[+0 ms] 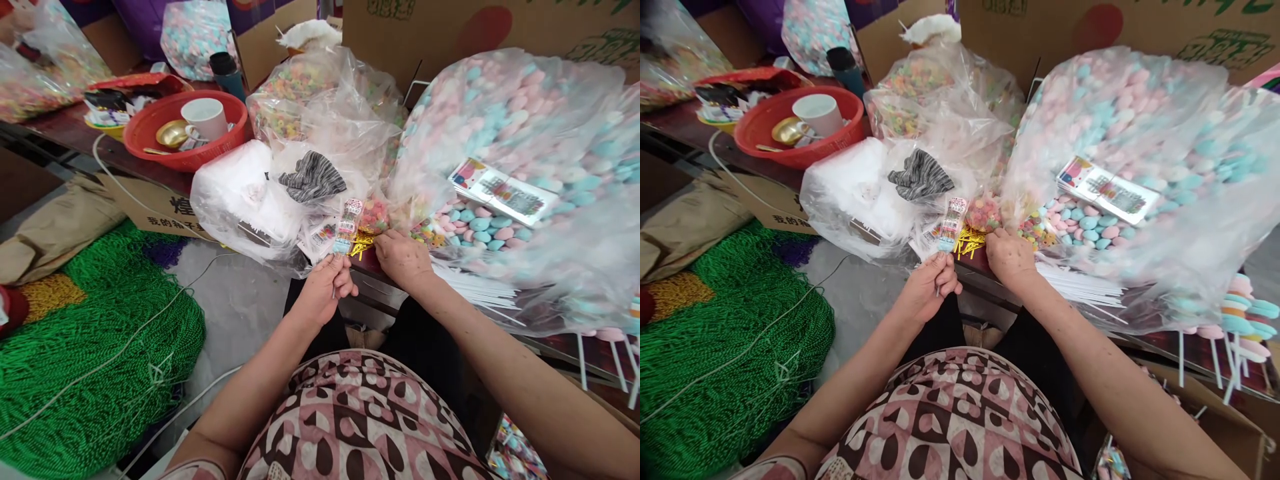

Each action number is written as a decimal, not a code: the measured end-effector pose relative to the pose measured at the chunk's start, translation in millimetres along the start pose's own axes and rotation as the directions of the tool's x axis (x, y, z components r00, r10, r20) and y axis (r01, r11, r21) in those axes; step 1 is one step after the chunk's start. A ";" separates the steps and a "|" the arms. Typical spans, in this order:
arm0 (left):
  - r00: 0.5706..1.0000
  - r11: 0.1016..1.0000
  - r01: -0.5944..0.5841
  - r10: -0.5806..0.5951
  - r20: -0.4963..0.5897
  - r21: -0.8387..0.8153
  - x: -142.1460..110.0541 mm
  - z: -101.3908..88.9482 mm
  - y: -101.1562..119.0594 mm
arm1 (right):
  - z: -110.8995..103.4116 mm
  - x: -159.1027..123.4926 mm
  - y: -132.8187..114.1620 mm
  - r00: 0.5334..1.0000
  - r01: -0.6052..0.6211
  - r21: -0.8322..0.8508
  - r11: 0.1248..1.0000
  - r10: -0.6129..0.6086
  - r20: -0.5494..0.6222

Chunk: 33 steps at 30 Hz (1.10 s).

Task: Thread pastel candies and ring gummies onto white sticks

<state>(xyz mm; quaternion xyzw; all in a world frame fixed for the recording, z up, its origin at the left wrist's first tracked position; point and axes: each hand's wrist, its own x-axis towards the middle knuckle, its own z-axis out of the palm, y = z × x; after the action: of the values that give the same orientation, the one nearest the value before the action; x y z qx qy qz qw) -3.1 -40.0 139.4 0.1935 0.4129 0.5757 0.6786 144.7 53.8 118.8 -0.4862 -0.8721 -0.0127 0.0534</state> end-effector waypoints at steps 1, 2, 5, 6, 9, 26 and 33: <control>1.000 1.000 -0.002 0.002 -0.007 -0.006 0.2 0.0 0.5 | -0.3 -0.3 0.8 1.000 -0.008 0.011 1.000 0.008 -0.005; 1.000 1.000 -0.002 0.002 -0.014 -0.010 0.4 0.1 0.7 | -0.8 -0.6 1.4 1.000 -0.016 0.023 1.000 0.016 -0.008; 1.000 1.000 -0.002 0.001 -0.026 -0.012 1.0 0.2 0.2 | -2.8 -1.4 2.1 0.999 -0.040 0.054 0.998 0.041 -0.009; 1.000 1.000 -0.001 0.001 -0.025 -0.013 1.3 0.2 -0.4 | -3.4 -1.6 2.1 0.999 -0.050 0.063 0.997 0.050 -0.006; 1.000 1.000 -0.007 0.007 -0.017 -0.024 2.4 -0.2 -2.3 | -4.4 -1.9 1.6 0.997 -0.075 0.093 0.993 0.075 0.001; 0.999 0.996 -0.039 0.040 -0.011 0.080 6.1 4.2 -10.6 | 1.8 -2.7 11.0 0.932 -0.131 0.930 0.344 0.363 -0.003; 0.998 0.974 -0.057 0.056 0.015 0.217 7.1 13.5 -13.8 | -23.9 -25.8 -9.8 0.959 -0.052 0.948 0.314 0.281 -0.041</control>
<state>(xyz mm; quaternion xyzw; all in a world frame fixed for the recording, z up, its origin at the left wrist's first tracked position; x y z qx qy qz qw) 15.9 -34.0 134.7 0.2808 0.4649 0.5453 0.6385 151.8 25.1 140.2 -0.4495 -0.6533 0.4495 0.4113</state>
